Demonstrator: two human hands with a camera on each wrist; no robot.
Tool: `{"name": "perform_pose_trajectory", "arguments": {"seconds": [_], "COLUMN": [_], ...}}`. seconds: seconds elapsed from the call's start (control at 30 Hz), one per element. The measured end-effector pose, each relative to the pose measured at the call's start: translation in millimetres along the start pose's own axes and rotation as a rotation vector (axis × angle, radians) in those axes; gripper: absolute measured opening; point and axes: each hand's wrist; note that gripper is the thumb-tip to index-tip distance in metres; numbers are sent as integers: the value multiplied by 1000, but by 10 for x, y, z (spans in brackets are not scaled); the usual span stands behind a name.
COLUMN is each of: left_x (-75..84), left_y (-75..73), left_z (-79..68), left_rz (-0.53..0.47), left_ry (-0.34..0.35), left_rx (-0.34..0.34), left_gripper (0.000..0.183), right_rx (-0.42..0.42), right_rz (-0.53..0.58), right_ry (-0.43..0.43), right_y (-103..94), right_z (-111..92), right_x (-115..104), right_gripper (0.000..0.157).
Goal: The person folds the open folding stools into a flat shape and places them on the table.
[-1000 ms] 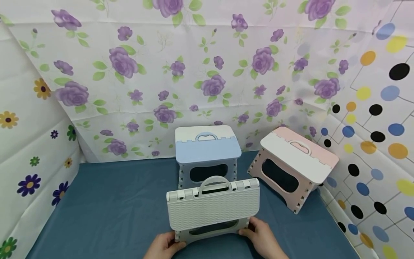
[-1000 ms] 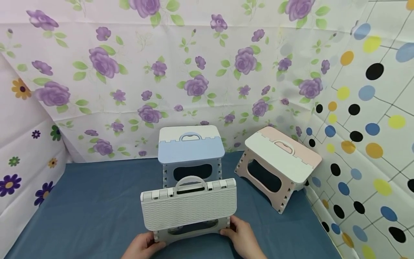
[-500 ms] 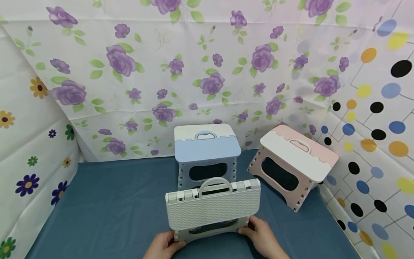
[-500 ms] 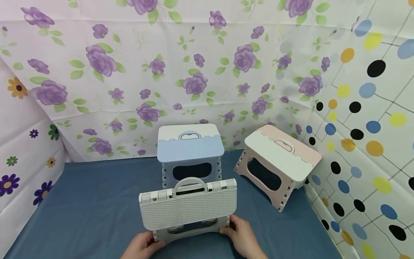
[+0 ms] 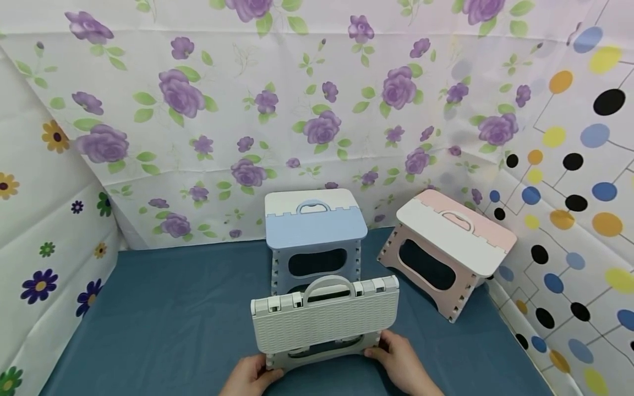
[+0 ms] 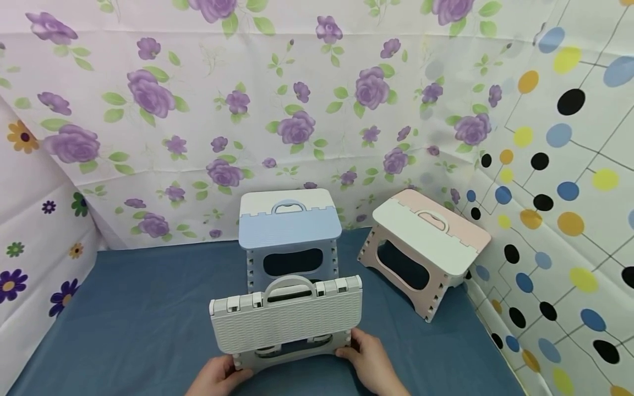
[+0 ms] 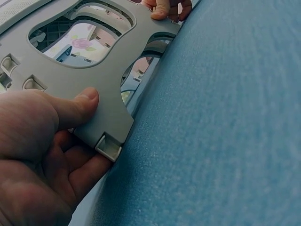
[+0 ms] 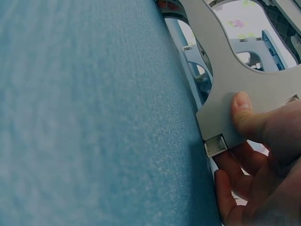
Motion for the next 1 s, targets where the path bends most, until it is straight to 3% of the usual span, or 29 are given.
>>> {"name": "perform_pose_trajectory", "arguments": {"seconds": [0.23, 0.8, 1.0], "left_x": [10, -35, -53], "left_y": [-1, -15, -3], "left_z": [-6, 10, -38], "left_rz": [15, -7, 44], "left_ry": [-44, -41, -76], "left_rx": [5, -16, 89], "left_gripper": [29, 36, 35], "right_rx": [-25, -53, -108], "right_rz": [2, 44, 95], "right_ry": [1, -8, 14], "right_y": [-13, -39, -45], "right_z": [-13, -14, -17], "right_x": [5, 14, 40], "right_gripper": [37, 39, 38]}}
Point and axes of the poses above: each hand's wrist, its own z-axis towards the middle knuckle, its own y-axis out of the palm, x = y × z, and after that the axes turned 5 degrees about y, right-handed
